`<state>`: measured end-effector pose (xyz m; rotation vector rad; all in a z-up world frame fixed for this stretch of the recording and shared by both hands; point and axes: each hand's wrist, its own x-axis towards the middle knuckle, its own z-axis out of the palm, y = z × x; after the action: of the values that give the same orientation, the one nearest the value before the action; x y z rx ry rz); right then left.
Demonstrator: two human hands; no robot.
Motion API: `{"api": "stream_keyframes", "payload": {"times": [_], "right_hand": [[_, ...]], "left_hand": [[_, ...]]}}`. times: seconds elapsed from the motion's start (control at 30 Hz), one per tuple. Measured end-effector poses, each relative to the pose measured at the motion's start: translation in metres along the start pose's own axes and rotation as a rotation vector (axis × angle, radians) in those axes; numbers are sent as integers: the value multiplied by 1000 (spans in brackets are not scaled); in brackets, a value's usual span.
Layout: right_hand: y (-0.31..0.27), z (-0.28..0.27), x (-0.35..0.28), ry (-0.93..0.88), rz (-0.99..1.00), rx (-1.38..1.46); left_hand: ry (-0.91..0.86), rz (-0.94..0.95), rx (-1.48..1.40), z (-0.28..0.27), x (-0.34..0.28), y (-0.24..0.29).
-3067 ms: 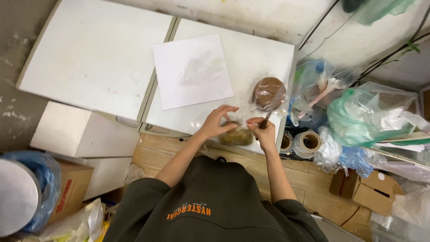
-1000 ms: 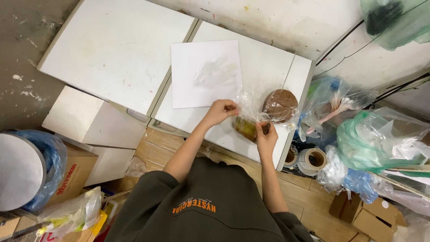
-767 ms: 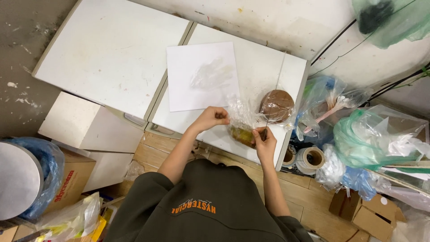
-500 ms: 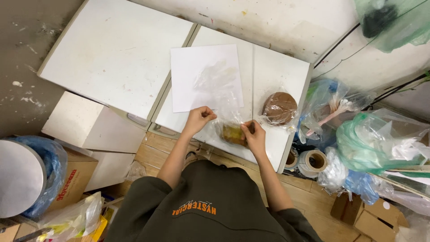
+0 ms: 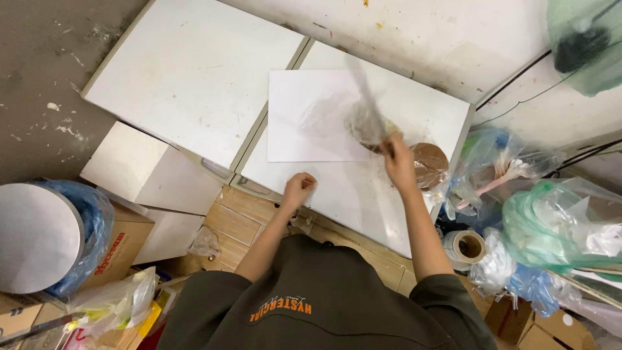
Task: Prepare and organize dough and materials for cake decorating.
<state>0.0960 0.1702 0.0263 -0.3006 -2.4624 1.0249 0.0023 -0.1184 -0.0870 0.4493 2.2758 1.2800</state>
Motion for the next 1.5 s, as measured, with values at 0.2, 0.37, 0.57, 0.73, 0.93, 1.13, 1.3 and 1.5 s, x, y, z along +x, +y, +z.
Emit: {"api": "stream_keyframes", "payload": {"times": [0.2, 0.37, 0.57, 0.73, 0.93, 1.13, 1.3, 1.5], "right_hand": [[27, 40, -97, -54, -126, -64], [-11, 43, -126, 139, 312, 238], [-36, 54, -117, 131, 587, 626], [-13, 56, -124, 94, 585, 540], [-25, 16, -144, 282, 563, 569], [-85, 3, -136, 414, 529, 414], [-117, -2, -119, 320, 452, 440], [-132, 5, -101, 225, 463, 435]], "left_hand": [[47, 93, 8, 15, 0, 24], [73, 115, -189, 19, 11, 47], [-221, 247, -189, 44, -11, 90], [-123, 283, -169, 38, 22, 45], [376, 152, -192, -23, 79, 36], [404, -221, -35, -14, 134, 23], [428, 86, 25, 2, 131, 28], [402, 158, 95, 17, 148, 46]]}}
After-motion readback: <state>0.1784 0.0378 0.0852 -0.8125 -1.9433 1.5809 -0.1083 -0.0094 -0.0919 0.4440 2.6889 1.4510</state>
